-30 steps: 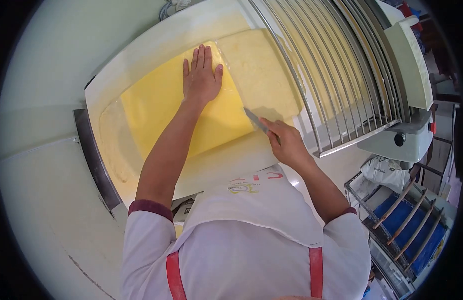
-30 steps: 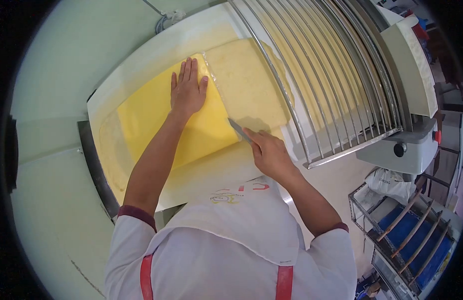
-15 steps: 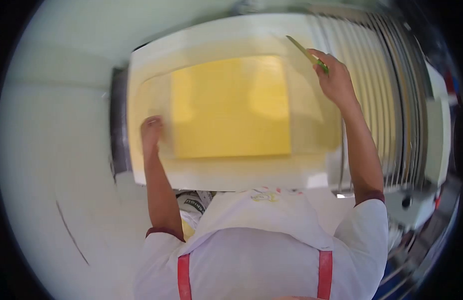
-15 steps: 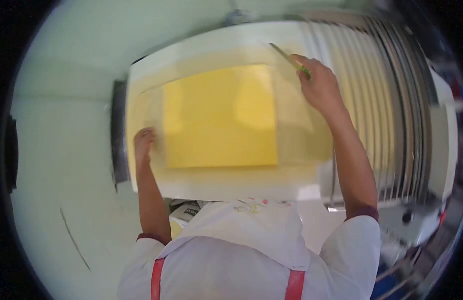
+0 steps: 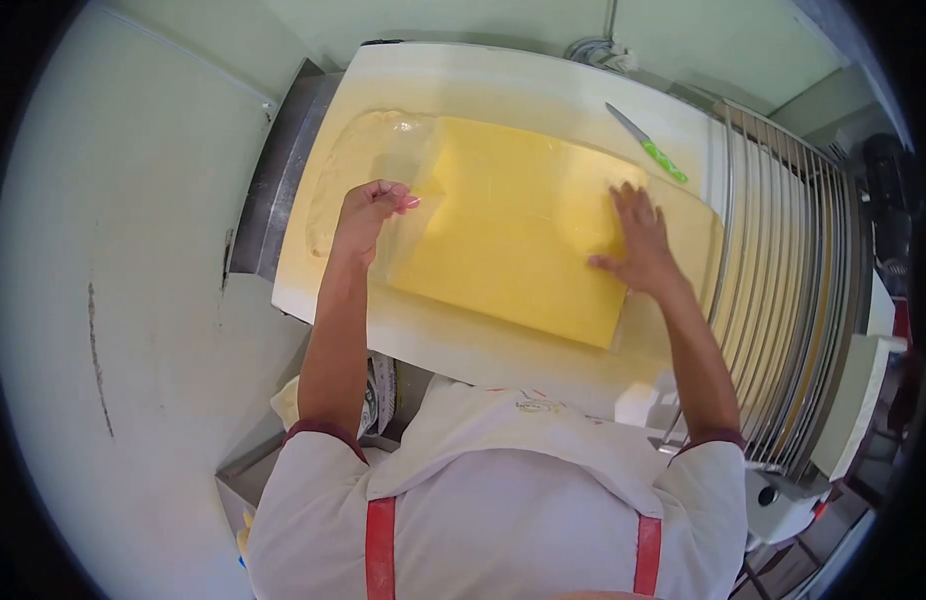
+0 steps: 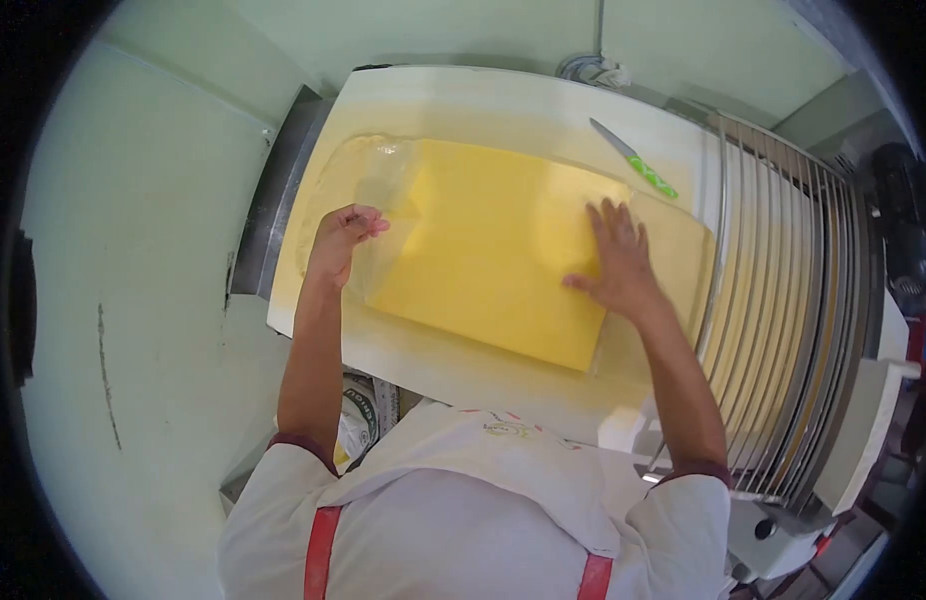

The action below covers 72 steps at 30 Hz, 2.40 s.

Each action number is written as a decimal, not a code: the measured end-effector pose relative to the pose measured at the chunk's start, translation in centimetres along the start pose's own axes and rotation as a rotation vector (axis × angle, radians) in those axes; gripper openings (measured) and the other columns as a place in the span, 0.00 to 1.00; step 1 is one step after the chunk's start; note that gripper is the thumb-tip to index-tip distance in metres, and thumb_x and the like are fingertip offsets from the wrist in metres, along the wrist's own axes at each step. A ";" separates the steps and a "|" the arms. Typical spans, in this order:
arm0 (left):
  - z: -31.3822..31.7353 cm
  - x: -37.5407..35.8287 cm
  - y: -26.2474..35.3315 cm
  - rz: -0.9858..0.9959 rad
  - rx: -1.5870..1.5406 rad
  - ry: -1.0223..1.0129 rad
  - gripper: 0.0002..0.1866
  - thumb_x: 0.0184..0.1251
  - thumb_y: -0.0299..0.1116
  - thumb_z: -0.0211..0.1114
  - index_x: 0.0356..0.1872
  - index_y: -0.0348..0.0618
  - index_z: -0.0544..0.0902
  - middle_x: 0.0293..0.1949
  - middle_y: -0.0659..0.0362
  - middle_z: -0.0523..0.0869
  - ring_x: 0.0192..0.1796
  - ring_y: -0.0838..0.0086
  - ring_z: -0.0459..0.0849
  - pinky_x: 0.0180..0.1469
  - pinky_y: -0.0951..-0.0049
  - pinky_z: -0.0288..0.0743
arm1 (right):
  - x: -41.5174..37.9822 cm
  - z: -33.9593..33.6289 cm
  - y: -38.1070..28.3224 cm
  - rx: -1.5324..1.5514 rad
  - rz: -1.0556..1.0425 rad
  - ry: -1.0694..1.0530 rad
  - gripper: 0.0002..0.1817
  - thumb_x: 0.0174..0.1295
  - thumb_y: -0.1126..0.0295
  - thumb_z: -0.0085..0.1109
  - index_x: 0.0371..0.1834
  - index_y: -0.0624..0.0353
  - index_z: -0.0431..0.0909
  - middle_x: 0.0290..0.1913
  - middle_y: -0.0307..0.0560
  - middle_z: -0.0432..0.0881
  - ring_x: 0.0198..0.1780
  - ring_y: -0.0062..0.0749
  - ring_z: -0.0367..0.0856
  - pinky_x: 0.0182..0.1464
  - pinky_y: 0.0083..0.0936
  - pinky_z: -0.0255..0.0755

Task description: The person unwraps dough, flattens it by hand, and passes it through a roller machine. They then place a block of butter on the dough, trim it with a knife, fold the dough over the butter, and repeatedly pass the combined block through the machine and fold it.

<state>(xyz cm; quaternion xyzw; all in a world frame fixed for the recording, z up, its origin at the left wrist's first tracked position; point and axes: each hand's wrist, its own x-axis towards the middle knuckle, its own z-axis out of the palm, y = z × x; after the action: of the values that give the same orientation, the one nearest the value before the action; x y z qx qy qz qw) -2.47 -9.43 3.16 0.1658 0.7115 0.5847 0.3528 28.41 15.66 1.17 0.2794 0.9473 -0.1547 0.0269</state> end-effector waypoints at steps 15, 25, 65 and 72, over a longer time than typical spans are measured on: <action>-11.5 -17.2 -7.7 0.426 0.319 -0.232 0.07 0.66 0.34 0.66 0.29 0.45 0.79 0.27 0.63 0.84 0.34 0.75 0.84 0.75 0.52 0.45 | -15.5 3.4 -11.0 0.000 -0.255 0.188 0.06 0.49 0.76 0.64 0.31 0.53 0.83 0.34 0.43 0.82 0.54 0.37 0.79 0.72 0.55 0.52; -15.0 -6.9 -7.2 0.539 0.657 -0.041 0.27 0.59 0.28 0.67 0.62 0.42 0.73 0.58 0.51 0.81 0.64 0.56 0.76 0.68 0.62 0.65 | -21.3 2.9 -17.3 0.463 0.168 0.381 0.32 0.52 0.57 0.72 0.58 0.61 0.75 0.54 0.55 0.81 0.60 0.53 0.76 0.71 0.53 0.55; -5.3 7.4 -2.2 0.303 1.025 -0.184 0.16 0.71 0.41 0.60 0.27 0.40 0.78 0.17 0.63 0.75 0.22 0.76 0.76 0.28 0.71 0.70 | 5.8 0.8 -6.5 0.471 0.123 0.525 0.25 0.64 0.71 0.61 0.64 0.62 0.69 0.62 0.57 0.74 0.65 0.49 0.69 0.67 0.39 0.61; -1.8 4.1 1.5 0.152 -0.063 -0.386 0.23 0.77 0.46 0.53 0.19 0.48 0.71 0.14 0.71 0.65 0.18 0.85 0.65 0.21 0.78 0.60 | 4.3 5.7 -17.4 0.363 0.127 0.420 0.36 0.70 0.51 0.49 0.73 0.64 0.55 0.74 0.65 0.55 0.77 0.56 0.49 0.75 0.44 0.48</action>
<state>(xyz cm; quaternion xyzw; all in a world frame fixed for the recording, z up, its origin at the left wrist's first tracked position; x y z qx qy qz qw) -6.81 -7.65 3.40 0.3168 0.5975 0.5889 0.4425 15.25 2.31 0.04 0.3643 0.8696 -0.2582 -0.2109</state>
